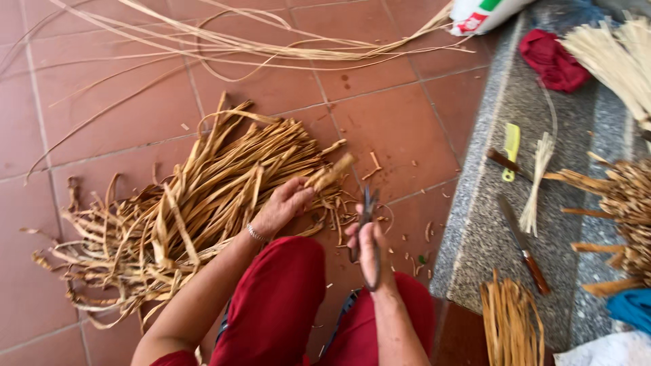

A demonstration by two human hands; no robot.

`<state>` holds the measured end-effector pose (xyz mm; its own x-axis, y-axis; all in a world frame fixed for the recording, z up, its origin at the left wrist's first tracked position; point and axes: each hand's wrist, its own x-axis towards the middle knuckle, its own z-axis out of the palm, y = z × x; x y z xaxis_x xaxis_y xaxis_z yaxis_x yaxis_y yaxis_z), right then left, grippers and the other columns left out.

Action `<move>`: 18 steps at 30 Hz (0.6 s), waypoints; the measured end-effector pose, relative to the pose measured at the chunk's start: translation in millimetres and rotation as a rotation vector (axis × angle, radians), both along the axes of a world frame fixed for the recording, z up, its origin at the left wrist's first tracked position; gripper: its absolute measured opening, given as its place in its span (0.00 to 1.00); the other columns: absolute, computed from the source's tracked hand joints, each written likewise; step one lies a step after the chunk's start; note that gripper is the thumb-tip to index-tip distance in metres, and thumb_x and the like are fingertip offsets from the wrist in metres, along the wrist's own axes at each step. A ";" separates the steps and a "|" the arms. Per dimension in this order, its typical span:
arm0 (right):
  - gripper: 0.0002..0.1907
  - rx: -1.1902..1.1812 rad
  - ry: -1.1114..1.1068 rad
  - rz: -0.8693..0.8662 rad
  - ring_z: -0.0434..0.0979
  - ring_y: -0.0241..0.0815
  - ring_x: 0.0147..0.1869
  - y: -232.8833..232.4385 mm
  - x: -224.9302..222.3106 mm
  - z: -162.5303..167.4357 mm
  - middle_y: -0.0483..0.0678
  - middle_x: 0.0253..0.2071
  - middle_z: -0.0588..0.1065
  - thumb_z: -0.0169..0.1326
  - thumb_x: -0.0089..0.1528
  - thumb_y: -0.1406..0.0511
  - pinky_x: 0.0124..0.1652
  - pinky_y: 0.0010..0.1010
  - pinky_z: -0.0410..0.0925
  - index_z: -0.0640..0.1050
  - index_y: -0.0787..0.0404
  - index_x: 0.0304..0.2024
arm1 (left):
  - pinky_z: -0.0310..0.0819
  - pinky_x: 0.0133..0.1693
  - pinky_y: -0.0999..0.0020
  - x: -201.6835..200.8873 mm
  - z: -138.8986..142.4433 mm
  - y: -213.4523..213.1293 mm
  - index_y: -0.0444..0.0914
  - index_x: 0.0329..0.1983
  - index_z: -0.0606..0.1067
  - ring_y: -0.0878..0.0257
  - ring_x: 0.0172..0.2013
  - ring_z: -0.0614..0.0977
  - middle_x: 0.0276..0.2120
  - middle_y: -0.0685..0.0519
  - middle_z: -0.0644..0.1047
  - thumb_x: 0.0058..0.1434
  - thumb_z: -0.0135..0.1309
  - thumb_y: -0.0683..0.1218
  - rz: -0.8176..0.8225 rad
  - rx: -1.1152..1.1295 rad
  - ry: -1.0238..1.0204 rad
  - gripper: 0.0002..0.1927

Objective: The person sits cross-legged on a tiled floor and uses shears to trim the ends of dried plant strips. They repeatedly pick up strips from a pile, cut the ends, and place the trimmed pieces aside.

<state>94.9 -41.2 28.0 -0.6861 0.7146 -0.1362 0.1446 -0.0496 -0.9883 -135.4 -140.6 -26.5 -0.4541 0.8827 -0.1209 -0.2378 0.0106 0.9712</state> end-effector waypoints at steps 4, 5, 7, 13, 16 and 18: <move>0.39 0.136 0.005 -0.009 0.68 0.29 0.37 -1.3 13.4 1.8 0.40 0.38 0.72 0.36 0.70 0.42 0.35 0.21 0.65 0.64 0.61 0.72 | 0.64 0.27 0.76 44.3 31.4 -0.6 0.37 0.47 0.76 0.73 0.25 0.69 0.27 0.60 0.73 0.69 0.55 0.47 -0.116 0.040 -0.144 0.09; 0.39 0.147 0.010 -0.013 0.68 0.29 0.36 0.1 17.8 3.2 0.40 0.37 0.72 0.35 0.70 0.42 0.35 0.21 0.65 0.64 0.61 0.72 | 0.63 0.27 0.77 49.2 34.2 -2.2 0.37 0.46 0.77 0.74 0.26 0.69 0.27 0.61 0.73 0.70 0.55 0.48 -0.143 0.030 -0.117 0.09; 0.40 0.198 0.012 -0.005 0.68 0.29 0.35 2.5 28.3 7.3 0.40 0.36 0.71 0.34 0.69 0.41 0.34 0.21 0.65 0.64 0.61 0.72 | 0.63 0.27 0.77 54.6 35.6 -2.9 0.36 0.44 0.77 0.74 0.25 0.69 0.26 0.60 0.73 0.71 0.54 0.48 -0.196 0.009 -0.070 0.10; 0.40 0.219 0.006 -0.033 0.65 0.29 0.29 0.3 47.1 18.1 0.39 0.30 0.68 0.35 0.69 0.41 0.29 0.22 0.64 0.67 0.63 0.69 | 0.68 0.28 0.76 61.5 36.6 -0.5 0.34 0.42 0.77 0.73 0.25 0.73 0.25 0.59 0.75 0.71 0.54 0.49 -0.267 -0.070 -0.013 0.12; 0.40 0.181 -0.009 -0.038 0.62 0.30 0.26 -2.0 51.5 25.8 0.40 0.26 0.65 0.37 0.68 0.41 0.27 0.23 0.61 0.69 0.64 0.68 | 0.72 0.28 0.76 67.3 46.0 -6.5 0.36 0.45 0.77 0.73 0.25 0.75 0.27 0.59 0.79 0.70 0.52 0.49 -0.326 -0.060 -0.006 0.12; 0.40 0.305 -0.087 -0.034 0.64 0.30 0.26 -3.5 51.8 31.3 0.40 0.25 0.66 0.36 0.69 0.40 0.28 0.25 0.62 0.70 0.64 0.66 | 0.65 0.24 0.76 74.1 53.2 -6.4 0.35 0.46 0.77 0.72 0.22 0.70 0.27 0.58 0.79 0.70 0.50 0.50 -0.327 -0.067 -0.048 0.14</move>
<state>146.7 -44.7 59.3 -0.6559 0.7542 0.0307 0.2326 0.2407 -0.9423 -61.3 -147.0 26.6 -0.1402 0.9701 -0.1983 -0.2568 0.1578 0.9535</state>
